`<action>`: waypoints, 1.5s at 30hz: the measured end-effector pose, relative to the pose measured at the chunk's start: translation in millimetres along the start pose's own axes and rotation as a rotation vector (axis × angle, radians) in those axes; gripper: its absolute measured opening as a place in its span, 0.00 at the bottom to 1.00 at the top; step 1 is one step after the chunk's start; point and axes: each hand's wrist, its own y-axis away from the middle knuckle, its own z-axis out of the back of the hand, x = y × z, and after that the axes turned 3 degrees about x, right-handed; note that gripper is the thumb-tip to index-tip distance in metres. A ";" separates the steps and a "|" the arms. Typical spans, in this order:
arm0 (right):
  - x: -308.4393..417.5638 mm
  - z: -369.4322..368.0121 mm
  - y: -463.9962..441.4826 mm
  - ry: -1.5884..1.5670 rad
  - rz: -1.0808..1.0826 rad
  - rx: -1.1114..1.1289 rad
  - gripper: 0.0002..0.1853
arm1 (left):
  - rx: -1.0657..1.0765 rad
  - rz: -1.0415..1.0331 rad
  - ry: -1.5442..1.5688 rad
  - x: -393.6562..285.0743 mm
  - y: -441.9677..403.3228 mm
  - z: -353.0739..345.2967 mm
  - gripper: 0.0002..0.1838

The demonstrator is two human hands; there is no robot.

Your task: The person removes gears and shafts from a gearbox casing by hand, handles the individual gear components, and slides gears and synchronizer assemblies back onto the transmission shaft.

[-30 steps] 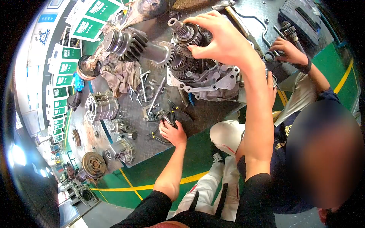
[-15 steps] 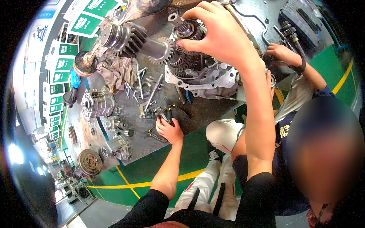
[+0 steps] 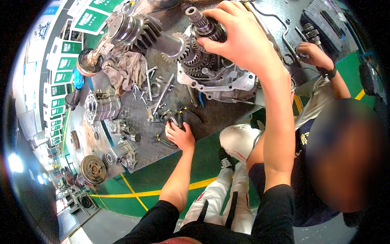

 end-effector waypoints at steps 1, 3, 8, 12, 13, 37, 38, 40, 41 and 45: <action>2.8 1.0 0.2 0.001 -0.039 0.000 0.27 | 0.004 -0.003 0.001 0.4 0.3 0.5 0.32; 2.1 2.1 -0.3 0.011 -0.017 0.000 0.27 | 0.004 0.000 0.008 -0.7 0.9 1.4 0.33; -4.5 -4.5 1.6 0.023 0.056 -0.070 0.27 | 0.019 0.014 0.018 -3.3 1.4 5.0 0.33; 10.2 -2.8 4.1 0.063 -0.119 -0.020 0.29 | 0.006 0.005 0.010 -0.6 0.5 2.0 0.33; 10.3 -3.0 5.2 0.086 -0.140 -0.033 0.31 | 0.006 0.003 0.004 -1.3 0.9 1.6 0.33; 53.9 41.0 -34.5 -0.851 -0.029 -0.449 0.23 | 0.015 0.029 -0.008 -0.5 2.0 -0.2 0.32; 35.7 48.9 -33.6 -1.140 -0.031 -0.320 0.23 | 0.010 0.029 -0.021 -1.0 1.2 0.2 0.32; 2.0 27.1 7.9 -1.818 -0.041 -0.256 0.29 | 0.007 0.034 -0.010 -1.7 0.8 1.3 0.32; 10.7 16.7 23.9 -1.910 -0.144 -0.318 0.27 | 0.009 0.037 -0.013 -0.8 1.2 0.2 0.33; 34.0 -30.8 85.3 -2.315 -0.284 -0.417 0.32 | 0.015 0.038 -0.008 -2.1 1.0 -0.3 0.34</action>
